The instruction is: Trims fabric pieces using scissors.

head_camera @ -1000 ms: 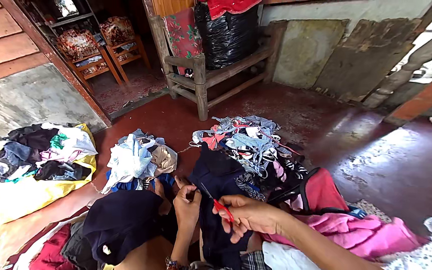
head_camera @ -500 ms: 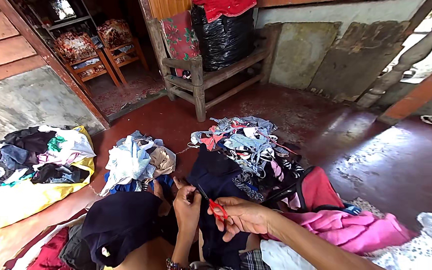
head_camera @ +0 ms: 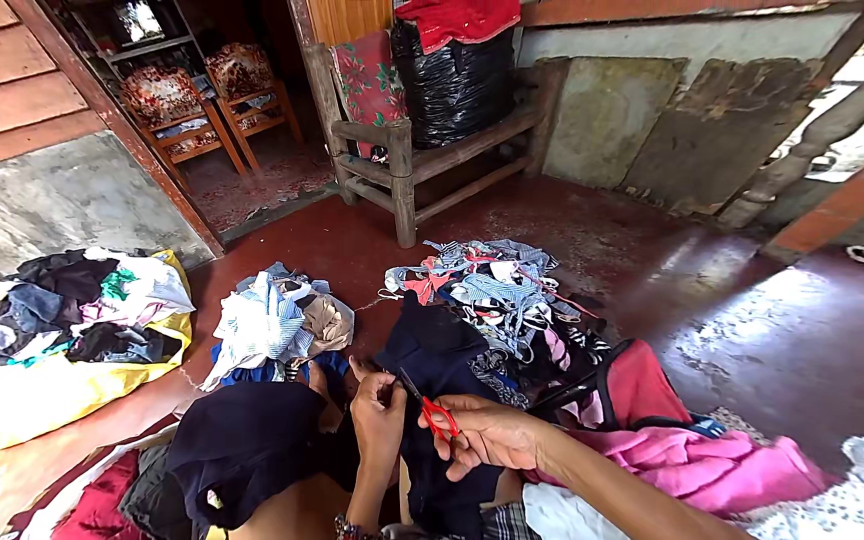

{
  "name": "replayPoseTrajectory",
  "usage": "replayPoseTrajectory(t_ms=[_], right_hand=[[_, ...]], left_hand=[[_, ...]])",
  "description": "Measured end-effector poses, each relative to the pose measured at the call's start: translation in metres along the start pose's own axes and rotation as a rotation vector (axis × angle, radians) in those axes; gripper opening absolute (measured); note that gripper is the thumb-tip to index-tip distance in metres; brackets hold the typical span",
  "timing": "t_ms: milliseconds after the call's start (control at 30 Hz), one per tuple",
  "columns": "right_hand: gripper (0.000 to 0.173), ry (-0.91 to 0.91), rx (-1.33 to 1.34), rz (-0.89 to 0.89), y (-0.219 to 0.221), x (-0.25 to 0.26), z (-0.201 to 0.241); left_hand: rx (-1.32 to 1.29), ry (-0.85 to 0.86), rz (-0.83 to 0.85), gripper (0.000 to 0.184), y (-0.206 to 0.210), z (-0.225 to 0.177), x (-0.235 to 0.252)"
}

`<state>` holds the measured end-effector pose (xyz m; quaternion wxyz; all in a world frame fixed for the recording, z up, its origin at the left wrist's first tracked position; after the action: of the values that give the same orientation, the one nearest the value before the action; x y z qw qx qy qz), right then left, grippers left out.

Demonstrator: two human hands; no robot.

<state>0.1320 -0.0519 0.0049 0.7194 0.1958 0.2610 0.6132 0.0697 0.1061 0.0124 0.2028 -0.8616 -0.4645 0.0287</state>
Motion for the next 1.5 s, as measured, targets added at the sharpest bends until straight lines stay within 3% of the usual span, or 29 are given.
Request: replayPoseTrajectory(t_ms=[500, 733, 967, 1400, 1500], right_hand=[[0.022, -0.014, -0.068, -0.008, 0.003, 0.019, 0.011], [0.032, 0.004, -0.062, 0.062, 0.008, 0.039, 0.006], [0.042, -0.101, -0.047, 0.035, 0.006, 0.038, -0.009], [0.025, -0.155, -0.097, -0.147, 0.007, 0.028, -0.005], [0.023, -0.139, -0.133, -0.137, 0.006, 0.028, -0.004]], left_hand=[[-0.067, 0.063, 0.028, 0.013, 0.0, -0.012, -0.005], [-0.438, -0.171, 0.22, 0.01, 0.0, 0.011, 0.008], [-0.534, -0.215, 0.267, 0.011, 0.005, 0.018, 0.008], [-0.679, -0.199, 0.331, 0.005, 0.012, 0.031, 0.007], [-0.696, -0.327, 0.328, 0.031, 0.016, 0.045, 0.011]])
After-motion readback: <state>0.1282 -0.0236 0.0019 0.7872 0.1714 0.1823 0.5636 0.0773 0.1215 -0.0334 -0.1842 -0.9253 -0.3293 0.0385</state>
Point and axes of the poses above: each hand's wrist, its own x-axis towards the middle knuckle, its own y-axis out of the palm, z = x × y, the point moved 8 cm from there along x, towards the middle knuckle, and after that the axes turned 14 degrees about -y, right-handed, at the moved point
